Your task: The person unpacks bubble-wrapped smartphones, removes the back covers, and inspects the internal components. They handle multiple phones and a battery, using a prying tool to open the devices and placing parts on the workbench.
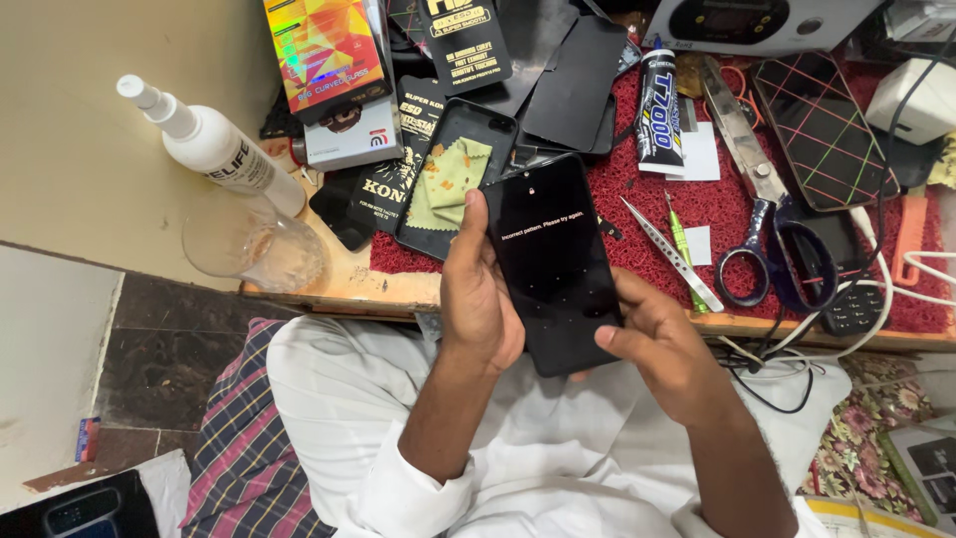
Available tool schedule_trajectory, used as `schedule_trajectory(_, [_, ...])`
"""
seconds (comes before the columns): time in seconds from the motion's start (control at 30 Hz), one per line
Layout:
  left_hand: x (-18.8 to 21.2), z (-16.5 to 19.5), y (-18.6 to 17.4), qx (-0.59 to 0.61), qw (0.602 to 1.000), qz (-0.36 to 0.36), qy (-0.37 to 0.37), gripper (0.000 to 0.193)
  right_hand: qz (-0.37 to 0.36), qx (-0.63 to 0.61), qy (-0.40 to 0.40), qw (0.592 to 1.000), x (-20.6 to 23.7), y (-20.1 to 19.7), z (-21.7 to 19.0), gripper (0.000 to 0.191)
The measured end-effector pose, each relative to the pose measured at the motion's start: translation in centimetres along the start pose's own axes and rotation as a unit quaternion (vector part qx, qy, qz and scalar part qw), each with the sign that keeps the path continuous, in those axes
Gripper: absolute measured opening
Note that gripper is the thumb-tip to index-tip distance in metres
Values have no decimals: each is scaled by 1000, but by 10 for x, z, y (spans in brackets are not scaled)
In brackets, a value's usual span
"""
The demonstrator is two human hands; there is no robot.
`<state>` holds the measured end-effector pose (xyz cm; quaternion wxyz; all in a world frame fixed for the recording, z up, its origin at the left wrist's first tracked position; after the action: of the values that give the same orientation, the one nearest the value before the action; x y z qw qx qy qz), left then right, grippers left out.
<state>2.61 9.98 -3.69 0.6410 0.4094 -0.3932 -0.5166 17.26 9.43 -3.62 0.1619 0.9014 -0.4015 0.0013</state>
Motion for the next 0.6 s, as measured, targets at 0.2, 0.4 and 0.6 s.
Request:
schedule_trajectory(0.2, [-1, 2, -7, -27, 998, 41, 25, 44, 5, 32, -13, 999, 2, 3, 3, 59])
schedule_trajectory(0.4, [1, 1, -3, -30, 998, 43, 26, 45, 50, 131, -49, 989, -1, 4, -4, 56])
schedule_trajectory(0.6, [3, 1, 1, -45, 998, 21, 46, 45, 150, 246, -37, 957, -3, 3, -3, 53])
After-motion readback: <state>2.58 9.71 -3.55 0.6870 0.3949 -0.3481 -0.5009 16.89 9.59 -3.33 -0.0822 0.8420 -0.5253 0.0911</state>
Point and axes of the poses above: each hand's wrist, its own x-axis away from the middle knuckle, its own y-axis out of the palm, z = x × y, the point moved 8 cm from there along -x, towards the middle knuckle
